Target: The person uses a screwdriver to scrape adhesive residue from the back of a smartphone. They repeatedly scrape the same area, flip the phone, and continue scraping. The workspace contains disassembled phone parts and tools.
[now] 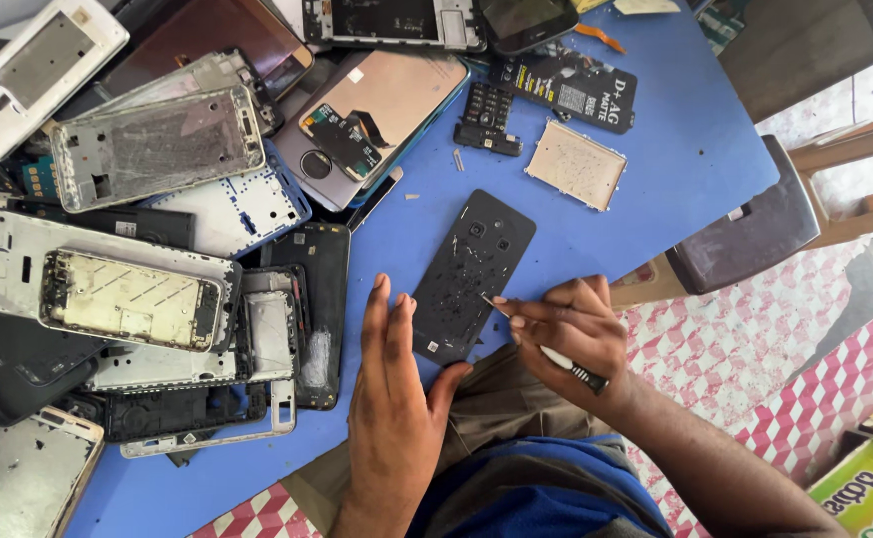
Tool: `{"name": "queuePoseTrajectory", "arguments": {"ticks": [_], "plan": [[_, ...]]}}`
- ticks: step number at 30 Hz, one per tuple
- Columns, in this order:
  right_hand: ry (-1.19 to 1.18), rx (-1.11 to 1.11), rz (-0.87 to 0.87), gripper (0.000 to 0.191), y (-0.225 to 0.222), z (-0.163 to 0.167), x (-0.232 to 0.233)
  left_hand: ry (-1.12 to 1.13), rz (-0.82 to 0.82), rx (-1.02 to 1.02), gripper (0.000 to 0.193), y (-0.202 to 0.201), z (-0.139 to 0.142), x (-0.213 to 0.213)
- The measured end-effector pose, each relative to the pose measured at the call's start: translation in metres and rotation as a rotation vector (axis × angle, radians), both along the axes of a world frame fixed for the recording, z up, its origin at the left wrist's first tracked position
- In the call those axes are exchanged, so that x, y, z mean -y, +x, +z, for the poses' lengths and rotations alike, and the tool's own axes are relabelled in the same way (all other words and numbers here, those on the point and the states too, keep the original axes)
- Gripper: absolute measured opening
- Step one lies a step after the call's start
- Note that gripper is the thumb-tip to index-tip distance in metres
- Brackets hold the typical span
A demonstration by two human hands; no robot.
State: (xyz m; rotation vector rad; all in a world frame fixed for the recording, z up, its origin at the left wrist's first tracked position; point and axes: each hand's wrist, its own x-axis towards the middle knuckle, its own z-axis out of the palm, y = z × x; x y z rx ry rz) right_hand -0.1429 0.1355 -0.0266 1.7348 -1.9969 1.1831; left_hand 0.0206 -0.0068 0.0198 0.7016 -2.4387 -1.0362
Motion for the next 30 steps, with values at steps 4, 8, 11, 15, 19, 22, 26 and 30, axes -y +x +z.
{"name": "queuePoseTrajectory", "arguments": {"ticks": [4, 8, 11, 15, 19, 22, 26, 30], "plan": [[-0.009, 0.009, -0.010, 0.017, 0.004, -0.002, -0.003, 0.011, 0.004, -0.022, 0.082, 0.001, -0.001, 0.000], [0.050, 0.013, -0.007, 0.022, 0.003, 0.006, -0.005, -0.017, 0.015, -0.002, 0.081, 0.002, -0.005, -0.003], [-0.024, 0.047, 0.157, 0.015, 0.007, 0.014, -0.005, -0.039, 0.010, 0.009, 0.079, 0.003, -0.008, -0.004], [0.036, 0.081, 0.066, 0.022, 0.010, 0.018, -0.004, -0.071, 0.006, 0.038, 0.075, 0.003, -0.011, -0.006], [0.012, 0.019, 0.039, 0.022, 0.009, 0.012, -0.003, -0.141, -0.009, 0.042, 0.068, 0.004, -0.011, -0.007], [-0.023, 0.014, 0.089, 0.027, 0.004, 0.007, -0.006, -0.221, -0.009, 0.056, 0.066, 0.005, -0.010, -0.008], [0.107, -0.076, 0.004, 0.018, -0.001, 0.005, -0.009, -0.225, -0.021, 0.071, 0.065, 0.006, -0.008, -0.008], [-0.032, -0.064, 0.062, 0.023, 0.000, 0.003, -0.007, -0.218, -0.025, 0.080, 0.065, 0.005, -0.006, -0.006]]}}
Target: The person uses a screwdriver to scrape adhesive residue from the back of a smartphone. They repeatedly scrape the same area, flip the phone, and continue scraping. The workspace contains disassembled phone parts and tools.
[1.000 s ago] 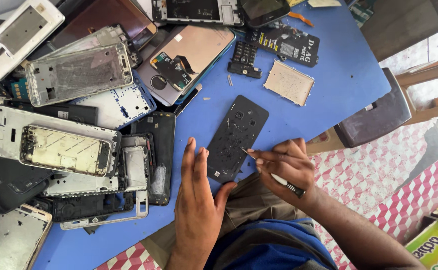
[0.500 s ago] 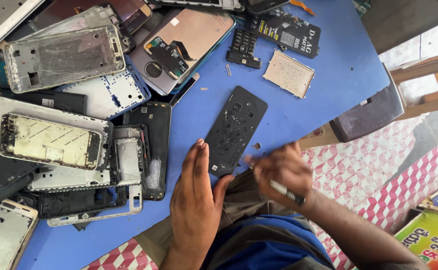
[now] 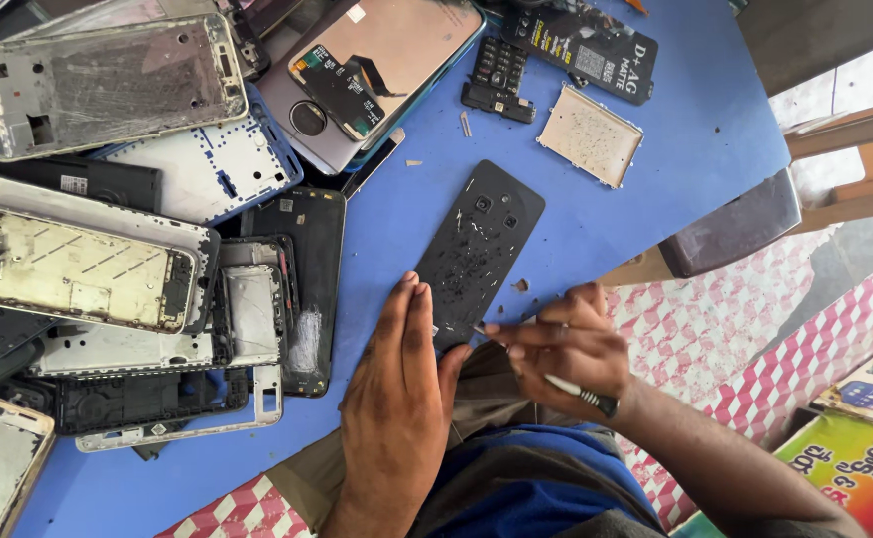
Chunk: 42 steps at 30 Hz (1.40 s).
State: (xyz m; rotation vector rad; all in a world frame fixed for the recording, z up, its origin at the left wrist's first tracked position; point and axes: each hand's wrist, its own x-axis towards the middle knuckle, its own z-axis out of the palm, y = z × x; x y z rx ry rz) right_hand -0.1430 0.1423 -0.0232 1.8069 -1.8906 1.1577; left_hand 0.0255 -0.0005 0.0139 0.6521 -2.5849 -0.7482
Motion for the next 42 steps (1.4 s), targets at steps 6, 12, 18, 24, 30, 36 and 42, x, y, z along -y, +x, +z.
{"name": "queuePoseTrajectory", "arguments": {"ticks": [6, 12, 18, 24, 30, 36, 42], "plan": [[0.089, -0.008, -0.061, 0.024, -0.004, 0.000, -0.004, -0.001, -0.005, -0.001, 0.063, 0.000, 0.001, 0.001], [0.074, 0.116, 0.016, 0.023, -0.005, 0.001, -0.009, 0.012, -0.009, 0.016, 0.064, 0.000, 0.000, 0.000], [0.122, 0.014, -0.115, 0.025, 0.002, -0.004, -0.008, 0.020, -0.016, 0.037, 0.065, 0.000, 0.000, 0.000], [0.090, 0.095, -0.052, 0.023, 0.002, -0.002, -0.011, 0.015, -0.015, 0.032, 0.064, 0.000, 0.000, 0.000], [0.119, 0.142, -0.016, 0.022, 0.000, 0.009, -0.008, 0.005, -0.017, 0.018, 0.064, 0.000, 0.000, 0.000], [0.116, 0.159, 0.007, 0.023, 0.006, 0.011, -0.005, 0.014, -0.023, 0.014, 0.063, 0.000, 0.000, 0.000], [0.067, 0.053, -0.058, 0.023, 0.015, 0.003, -0.003, 0.008, -0.031, 0.008, 0.063, 0.001, 0.001, 0.001]]}}
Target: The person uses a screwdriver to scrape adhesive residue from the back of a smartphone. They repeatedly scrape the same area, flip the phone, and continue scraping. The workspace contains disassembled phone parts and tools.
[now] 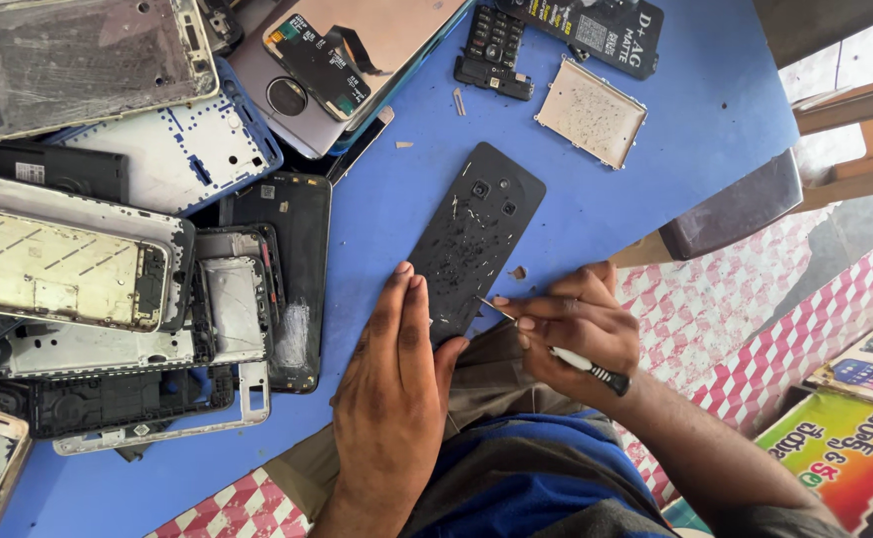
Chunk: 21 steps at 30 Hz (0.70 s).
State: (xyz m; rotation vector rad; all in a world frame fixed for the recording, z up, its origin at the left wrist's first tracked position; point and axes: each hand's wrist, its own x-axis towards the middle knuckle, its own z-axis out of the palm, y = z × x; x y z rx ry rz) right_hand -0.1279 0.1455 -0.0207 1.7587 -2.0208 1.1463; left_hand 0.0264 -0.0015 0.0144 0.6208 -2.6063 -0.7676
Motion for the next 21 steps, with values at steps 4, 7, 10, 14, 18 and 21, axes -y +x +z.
{"name": "queuePoseTrajectory", "arguments": {"ticks": [4, 7, 10, 14, 18, 21], "plan": [[-0.027, 0.037, 0.066, 0.026, -0.001, 0.001, -0.001, 0.012, 0.003, -0.009, 0.062, 0.000, 0.000, 0.000], [-0.066, 0.023, 0.041, 0.025, 0.000, -0.001, 0.001, -0.005, 0.005, -0.003, 0.063, -0.001, 0.001, 0.000], [-0.076, 0.052, 0.053, 0.025, 0.002, -0.003, 0.003, 0.018, 0.001, -0.004, 0.063, 0.000, 0.002, 0.000], [-0.054, 0.060, 0.010, 0.027, 0.003, 0.001, 0.002, 0.011, 0.005, -0.008, 0.063, -0.001, 0.003, 0.001], [-0.010, 0.104, 0.057, 0.028, 0.003, 0.010, 0.000, 0.009, 0.001, -0.003, 0.062, -0.001, 0.003, 0.000], [-0.034, 0.044, 0.055, 0.028, -0.002, 0.009, 0.003, 0.005, -0.002, -0.013, 0.062, -0.001, 0.003, 0.001]]}}
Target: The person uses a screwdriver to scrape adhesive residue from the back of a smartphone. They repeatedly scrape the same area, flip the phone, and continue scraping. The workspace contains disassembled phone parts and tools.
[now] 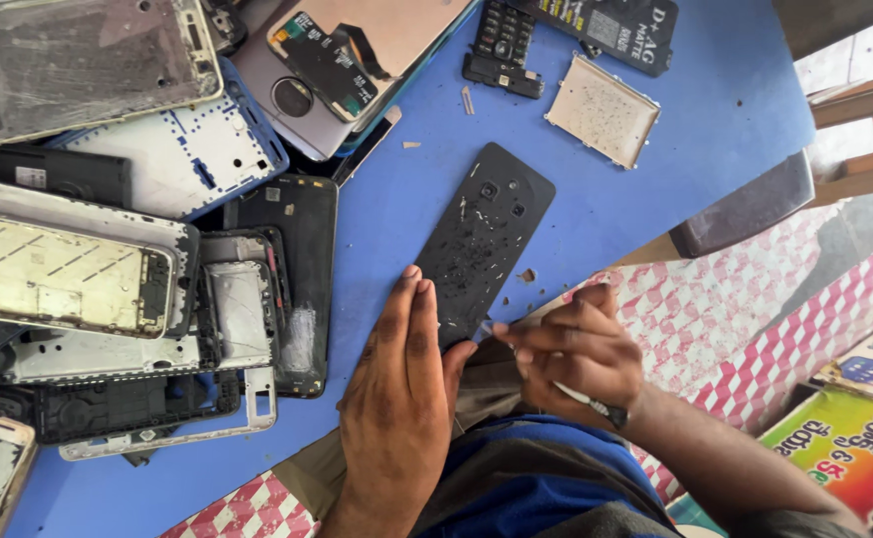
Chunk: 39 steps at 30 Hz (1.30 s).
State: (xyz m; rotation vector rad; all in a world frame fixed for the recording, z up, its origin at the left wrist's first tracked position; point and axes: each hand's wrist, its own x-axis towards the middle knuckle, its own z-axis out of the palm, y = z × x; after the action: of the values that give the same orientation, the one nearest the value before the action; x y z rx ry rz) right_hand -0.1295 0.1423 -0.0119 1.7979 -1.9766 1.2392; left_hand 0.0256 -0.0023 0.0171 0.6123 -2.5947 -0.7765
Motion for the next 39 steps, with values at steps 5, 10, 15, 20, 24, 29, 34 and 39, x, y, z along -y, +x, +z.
{"name": "queuePoseTrajectory", "arguments": {"ticks": [5, 10, 15, 20, 24, 29, 34, 39], "plan": [[-0.004, -0.031, 0.050, 0.030, -0.007, -0.007, 0.002, 0.000, -0.005, 0.003, 0.059, 0.001, 0.000, 0.000], [0.019, -0.013, 0.034, 0.033, -0.005, -0.008, -0.001, 0.001, -0.004, -0.001, 0.059, 0.000, 0.000, 0.000], [0.037, -0.014, 0.033, 0.032, -0.002, -0.009, -0.001, 0.007, -0.012, 0.014, 0.060, 0.002, 0.001, 0.001], [-0.012, 0.000, 0.072, 0.030, -0.002, -0.012, 0.001, 0.015, -0.004, 0.010, 0.060, 0.002, 0.000, 0.000], [0.024, 0.025, 0.056, 0.031, 0.000, -0.006, 0.002, 0.018, 0.003, 0.013, 0.061, 0.001, -0.001, -0.001], [0.045, 0.000, 0.066, 0.022, 0.003, 0.003, 0.005, 0.027, -0.006, 0.018, 0.063, 0.002, -0.001, 0.000], [0.081, 0.007, 0.040, 0.022, 0.005, 0.006, 0.002, 0.019, -0.003, 0.013, 0.063, 0.002, 0.001, 0.000], [0.035, 0.004, 0.021, 0.028, 0.003, 0.000, 0.002, 0.024, 0.006, 0.021, 0.062, 0.001, 0.001, 0.000]]}}
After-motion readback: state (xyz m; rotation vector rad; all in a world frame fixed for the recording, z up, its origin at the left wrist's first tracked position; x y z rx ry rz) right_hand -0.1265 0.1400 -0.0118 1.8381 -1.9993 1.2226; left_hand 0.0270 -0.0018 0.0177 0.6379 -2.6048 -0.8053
